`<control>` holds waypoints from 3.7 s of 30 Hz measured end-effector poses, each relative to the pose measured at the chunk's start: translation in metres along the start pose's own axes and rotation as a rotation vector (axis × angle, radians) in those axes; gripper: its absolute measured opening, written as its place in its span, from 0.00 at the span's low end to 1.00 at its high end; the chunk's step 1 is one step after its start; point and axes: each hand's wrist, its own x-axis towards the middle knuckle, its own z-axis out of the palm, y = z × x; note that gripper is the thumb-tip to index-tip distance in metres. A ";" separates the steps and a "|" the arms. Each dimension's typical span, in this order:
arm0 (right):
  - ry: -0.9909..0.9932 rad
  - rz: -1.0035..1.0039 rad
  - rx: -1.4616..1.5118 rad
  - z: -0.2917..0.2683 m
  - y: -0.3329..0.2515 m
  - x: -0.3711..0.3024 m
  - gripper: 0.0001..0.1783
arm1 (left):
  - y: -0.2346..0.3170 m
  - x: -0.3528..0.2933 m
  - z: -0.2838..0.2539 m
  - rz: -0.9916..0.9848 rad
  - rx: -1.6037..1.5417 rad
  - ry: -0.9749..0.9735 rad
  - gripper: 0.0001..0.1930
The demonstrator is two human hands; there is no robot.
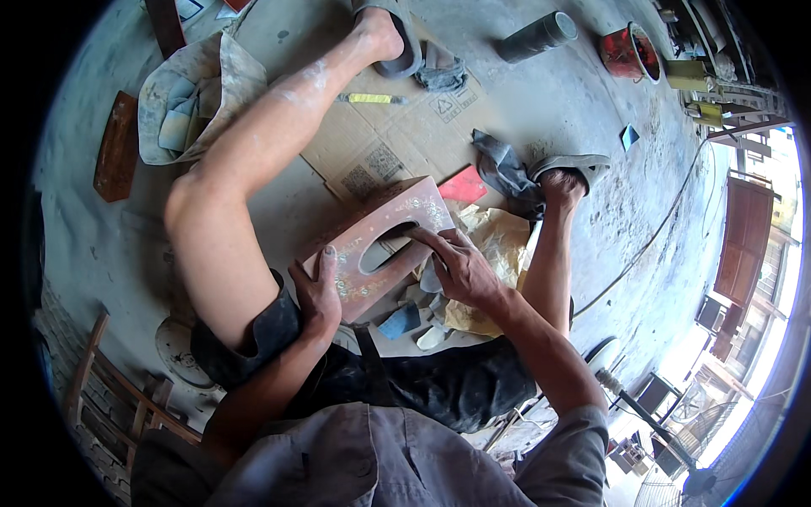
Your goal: The person sits on the floor and sands a rectangular wooden object with a central oval cutout using a sanding block. They repeatedly rub the block over the top surface and edges, occasionally repositioning the object to access different areas.
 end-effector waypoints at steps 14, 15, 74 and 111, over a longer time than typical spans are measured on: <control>-0.131 -0.255 -0.073 0.006 -0.007 0.011 0.32 | -0.004 0.000 0.002 0.003 -0.017 0.018 0.43; -0.110 -0.226 -0.128 -0.005 0.005 0.016 0.32 | -0.004 0.002 0.001 -0.009 -0.020 0.006 0.43; 0.472 0.042 -0.266 0.100 -0.053 0.020 0.46 | -0.005 0.001 0.006 0.105 0.000 0.026 0.44; 0.290 -0.020 -0.174 0.069 -0.052 0.033 0.38 | -0.039 0.025 0.023 -0.375 -0.315 0.106 0.54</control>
